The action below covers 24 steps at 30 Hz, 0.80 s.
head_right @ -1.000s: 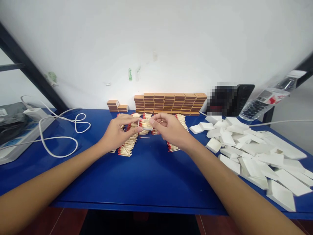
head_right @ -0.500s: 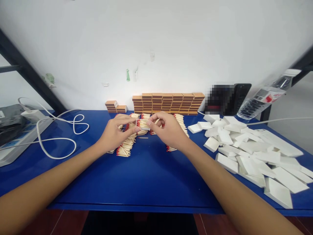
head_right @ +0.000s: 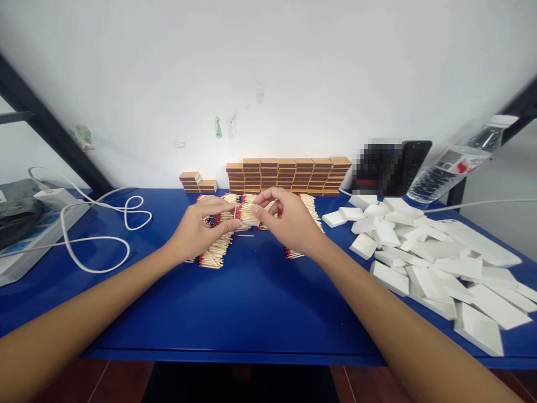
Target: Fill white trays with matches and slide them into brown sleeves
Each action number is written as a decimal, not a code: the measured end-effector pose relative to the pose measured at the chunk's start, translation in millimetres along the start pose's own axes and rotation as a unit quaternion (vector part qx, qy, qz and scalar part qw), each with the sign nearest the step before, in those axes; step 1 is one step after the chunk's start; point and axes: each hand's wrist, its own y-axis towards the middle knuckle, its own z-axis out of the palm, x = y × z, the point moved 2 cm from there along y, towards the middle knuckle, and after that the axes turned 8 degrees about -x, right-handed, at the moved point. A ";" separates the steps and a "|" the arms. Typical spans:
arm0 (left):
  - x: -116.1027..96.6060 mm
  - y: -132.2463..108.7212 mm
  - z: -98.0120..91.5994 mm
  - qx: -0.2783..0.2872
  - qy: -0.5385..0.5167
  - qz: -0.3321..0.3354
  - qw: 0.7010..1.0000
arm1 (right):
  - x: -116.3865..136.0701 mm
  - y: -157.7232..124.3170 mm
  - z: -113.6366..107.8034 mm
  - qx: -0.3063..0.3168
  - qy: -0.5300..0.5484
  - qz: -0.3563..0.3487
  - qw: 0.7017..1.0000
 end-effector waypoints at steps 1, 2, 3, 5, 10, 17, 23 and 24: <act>-0.1 0.0 -0.1 0.000 0.001 -0.002 1.000 | 0.2 -0.1 0.2 -0.001 0.002 -0.004 1.000; 0.0 -0.1 -0.2 0.001 0.001 -0.004 1.000 | 0.2 -0.2 0.6 -0.003 0.001 -0.006 1.000; 0.1 -0.2 -0.2 0.002 0.000 -0.005 1.000 | 0.1 -0.3 1.0 -0.003 -0.001 -0.004 1.000; 0.6 -0.7 0.2 0.005 -0.004 -0.003 1.000 | -0.2 -0.7 2.2 -0.001 -0.002 0.005 1.000; 3.0 -1.0 0.4 -0.008 -0.004 -0.002 1.000 | 2.8 -2.0 2.6 0.004 0.006 0.002 1.000; 1.9 0.2 0.8 -0.004 0.002 0.005 1.000 | 5.8 -4.9 -0.6 0.006 -0.011 -0.049 0.999; 3.2 -0.7 1.4 -0.012 0.001 0.010 1.000 | 4.9 -2.9 -3.1 -0.009 -0.116 -0.119 0.986; 3.5 -0.9 1.3 -0.013 0.002 0.011 1.000 | 4.6 -2.3 -3.3 -0.010 -0.127 -0.123 0.984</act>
